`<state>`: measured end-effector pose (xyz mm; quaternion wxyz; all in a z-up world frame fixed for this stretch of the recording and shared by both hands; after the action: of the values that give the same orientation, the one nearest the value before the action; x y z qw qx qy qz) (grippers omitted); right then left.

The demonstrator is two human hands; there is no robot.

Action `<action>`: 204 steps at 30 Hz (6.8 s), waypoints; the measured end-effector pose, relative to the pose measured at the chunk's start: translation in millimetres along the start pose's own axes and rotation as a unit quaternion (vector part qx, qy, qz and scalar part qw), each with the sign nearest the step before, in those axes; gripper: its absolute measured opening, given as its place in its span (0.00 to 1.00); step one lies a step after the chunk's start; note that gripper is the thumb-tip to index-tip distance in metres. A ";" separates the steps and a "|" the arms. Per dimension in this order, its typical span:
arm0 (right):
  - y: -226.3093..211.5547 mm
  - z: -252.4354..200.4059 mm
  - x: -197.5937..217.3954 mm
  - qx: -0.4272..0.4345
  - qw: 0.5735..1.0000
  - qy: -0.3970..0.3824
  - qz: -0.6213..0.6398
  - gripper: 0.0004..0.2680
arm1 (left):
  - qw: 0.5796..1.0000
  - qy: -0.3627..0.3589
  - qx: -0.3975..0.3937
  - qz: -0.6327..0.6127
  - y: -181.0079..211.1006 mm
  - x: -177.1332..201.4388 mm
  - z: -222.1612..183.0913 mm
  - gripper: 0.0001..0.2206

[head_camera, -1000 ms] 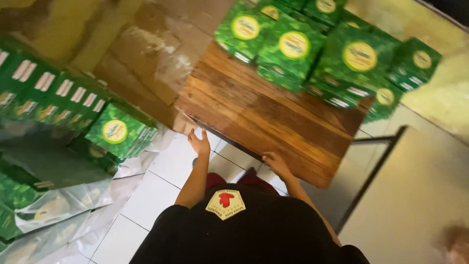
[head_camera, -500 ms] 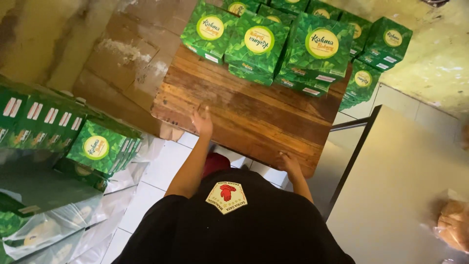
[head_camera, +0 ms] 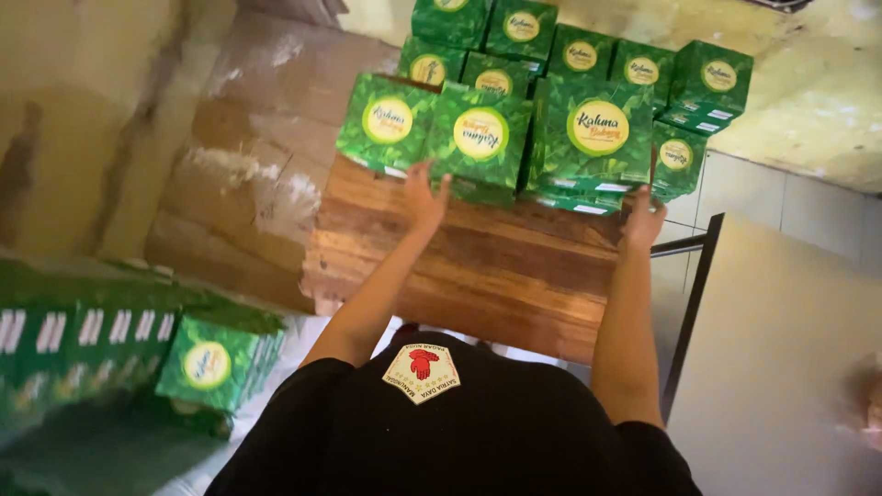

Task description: The person places plastic-wrapped bread into cardboard boxes, closes the boxes, and stacks them.

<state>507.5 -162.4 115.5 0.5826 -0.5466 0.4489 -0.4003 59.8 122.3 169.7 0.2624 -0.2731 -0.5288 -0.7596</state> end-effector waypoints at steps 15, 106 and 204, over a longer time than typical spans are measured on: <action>-90.9 -109.7 -56.6 0.034 0.997 0.041 -0.062 0.22 | 0.919 -0.316 -0.140 -0.191 167.8 -69.5 -10.4 0.36; -37.1 -286.8 -8.4 0.066 0.961 -0.152 -0.222 0.36 | 0.867 -0.493 0.059 -0.041 61.8 14.1 -141.4 0.43; 116.9 -344.2 70.8 -0.116 0.909 -0.090 -0.390 0.32 | 0.753 -0.438 -0.483 0.092 11.5 -20.3 -152.6 0.20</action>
<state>193.6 -316.1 -6.8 0.3503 -0.7754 0.1888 -0.4904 61.2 -23.5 118.8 -0.0959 -0.7135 -0.1211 -0.6834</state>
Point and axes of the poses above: each hand's wrist, its own z-axis towards the middle knuckle, its own x-axis out of the back of the hand, y = z × x, the point moved 6 cm from there along z, towards the middle knuckle, and after that the axes turned 15 degrees about z, right-handed, at the moved point
